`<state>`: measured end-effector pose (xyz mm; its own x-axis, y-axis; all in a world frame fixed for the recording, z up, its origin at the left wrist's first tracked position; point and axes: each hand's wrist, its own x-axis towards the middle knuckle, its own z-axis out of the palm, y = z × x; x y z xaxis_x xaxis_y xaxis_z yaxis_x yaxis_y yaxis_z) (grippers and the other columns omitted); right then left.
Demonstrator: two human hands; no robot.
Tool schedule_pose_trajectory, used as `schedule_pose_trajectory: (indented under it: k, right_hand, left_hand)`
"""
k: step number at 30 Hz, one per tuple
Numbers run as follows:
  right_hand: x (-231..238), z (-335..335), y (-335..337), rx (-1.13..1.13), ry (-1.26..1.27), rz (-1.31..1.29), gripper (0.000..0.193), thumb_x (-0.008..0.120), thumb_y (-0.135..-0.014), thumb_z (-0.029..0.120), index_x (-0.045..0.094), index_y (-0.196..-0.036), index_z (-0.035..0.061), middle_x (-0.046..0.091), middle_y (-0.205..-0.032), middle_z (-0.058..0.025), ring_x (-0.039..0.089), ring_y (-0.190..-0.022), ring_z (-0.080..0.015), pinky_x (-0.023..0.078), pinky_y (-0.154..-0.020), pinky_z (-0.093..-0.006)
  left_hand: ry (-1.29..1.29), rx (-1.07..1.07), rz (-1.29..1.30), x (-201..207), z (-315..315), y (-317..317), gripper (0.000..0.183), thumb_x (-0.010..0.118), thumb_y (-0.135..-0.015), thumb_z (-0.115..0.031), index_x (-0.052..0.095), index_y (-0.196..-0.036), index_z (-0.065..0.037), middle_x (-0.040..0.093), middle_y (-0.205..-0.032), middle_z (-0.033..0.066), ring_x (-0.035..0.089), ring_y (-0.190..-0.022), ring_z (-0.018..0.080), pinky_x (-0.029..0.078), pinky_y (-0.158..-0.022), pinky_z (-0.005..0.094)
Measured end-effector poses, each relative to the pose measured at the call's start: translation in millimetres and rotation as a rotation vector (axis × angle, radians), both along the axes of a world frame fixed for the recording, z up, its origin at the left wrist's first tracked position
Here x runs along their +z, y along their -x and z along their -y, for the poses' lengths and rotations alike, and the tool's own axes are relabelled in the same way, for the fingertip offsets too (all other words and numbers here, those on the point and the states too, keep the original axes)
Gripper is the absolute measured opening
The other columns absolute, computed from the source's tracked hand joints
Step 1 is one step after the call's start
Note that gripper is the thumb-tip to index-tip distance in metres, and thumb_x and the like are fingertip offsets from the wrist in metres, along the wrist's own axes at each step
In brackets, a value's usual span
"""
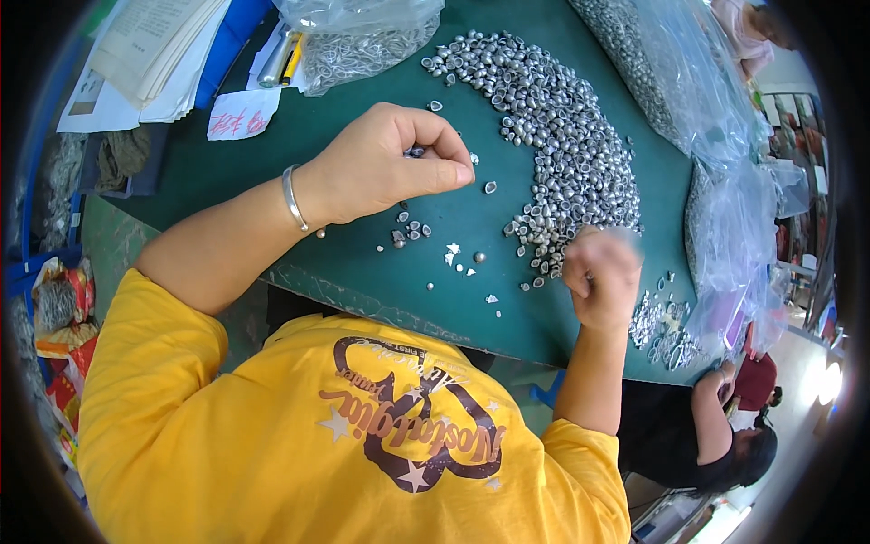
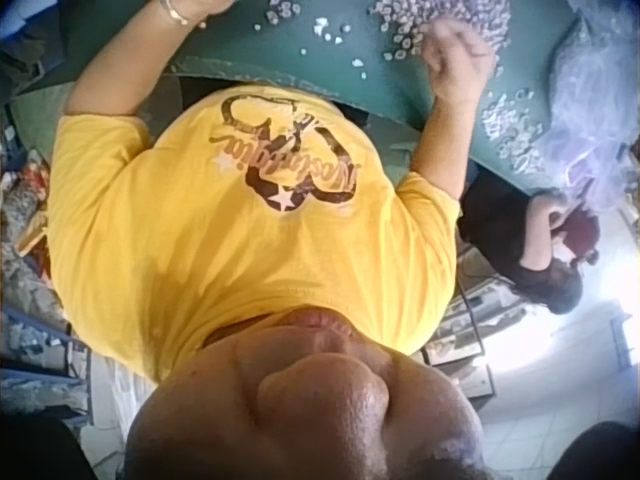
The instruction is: The person sorts through a pile of small metal components by hand, picking up individual pieces, turning them over, and placing them into a separate plastic bag.
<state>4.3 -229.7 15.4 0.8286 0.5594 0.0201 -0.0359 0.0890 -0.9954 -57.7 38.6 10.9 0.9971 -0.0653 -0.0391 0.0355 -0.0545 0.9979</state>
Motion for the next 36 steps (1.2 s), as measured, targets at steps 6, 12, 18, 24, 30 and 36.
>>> schedule_pose_trajectory:
  k: [6,12,18,24,30,36]
  right_hand:
    - [-14,-9,22,-0.002,0.817,0.886,0.011,0.070,-0.071,0.006,0.065,-0.082,0.0042,0.057,-0.064,-0.0089,0.056,-0.053,-0.0204,0.044,-0.050,-0.0275]
    - [3,18,4,-0.134,-0.353,-0.501,0.005,0.052,-0.080,-0.002,0.056,-0.078,-0.0024,0.049,-0.057,-0.0037,0.032,-0.039,-0.0069,0.022,-0.036,-0.0196]
    - [-12,10,28,-0.048,0.837,0.757,0.017,0.072,-0.068,0.005,0.066,-0.084,0.0052,0.060,-0.067,-0.0113,0.057,-0.056,-0.0225,0.045,-0.053,-0.0281]
    - [-4,36,16,-0.178,-0.170,-0.385,0.004,0.053,-0.080,-0.001,0.056,-0.082,-0.0030,0.048,-0.059,-0.0039,0.040,-0.047,-0.0071,0.030,-0.041,-0.0196]
    - [-5,38,36,-0.186,0.436,0.240,0.004,0.065,-0.075,0.002,0.063,-0.073,-0.0012,0.055,-0.061,-0.0046,0.048,-0.051,-0.0109,0.038,-0.045,-0.0223]
    - [-12,36,41,-0.259,0.757,0.698,0.011,0.070,-0.070,0.002,0.066,-0.079,0.0032,0.052,-0.057,-0.0078,0.051,-0.049,-0.0192,0.041,-0.046,-0.0286]
  left_hand:
    - [-0.034,0.008,0.052,-4,2,-2,0.012,0.064,-0.079,-0.014,0.065,-0.082,-0.002,0.059,-0.073,-0.0011,0.049,-0.067,0.0037,0.040,-0.063,0.0184]
    - [-0.100,0.012,0.033,-2,1,0,0.012,0.064,-0.080,-0.014,0.065,-0.082,-0.002,0.060,-0.074,-0.0008,0.050,-0.067,0.0041,0.041,-0.062,0.0189]
    - [-0.105,-0.008,0.037,-3,3,0,0.011,0.064,-0.080,-0.012,0.065,-0.082,-0.002,0.059,-0.072,-0.0006,0.049,-0.066,0.0034,0.040,-0.060,0.0185]
    - [-0.154,-0.044,0.026,-2,6,1,0.009,0.065,-0.079,-0.010,0.065,-0.082,-0.002,0.060,-0.072,-0.0006,0.050,-0.063,0.0033,0.040,-0.056,0.0189]
    - [-0.424,-0.324,0.536,-7,49,6,0.010,0.066,-0.073,-0.008,0.066,-0.083,-0.007,0.056,-0.065,0.0064,0.055,-0.058,0.0211,0.045,-0.052,0.0303]
    - [-0.741,-0.493,0.731,-15,94,-7,0.004,0.060,-0.073,-0.013,0.060,-0.073,-0.009,0.049,-0.066,0.0042,0.058,-0.065,0.0224,0.047,-0.055,0.0332]
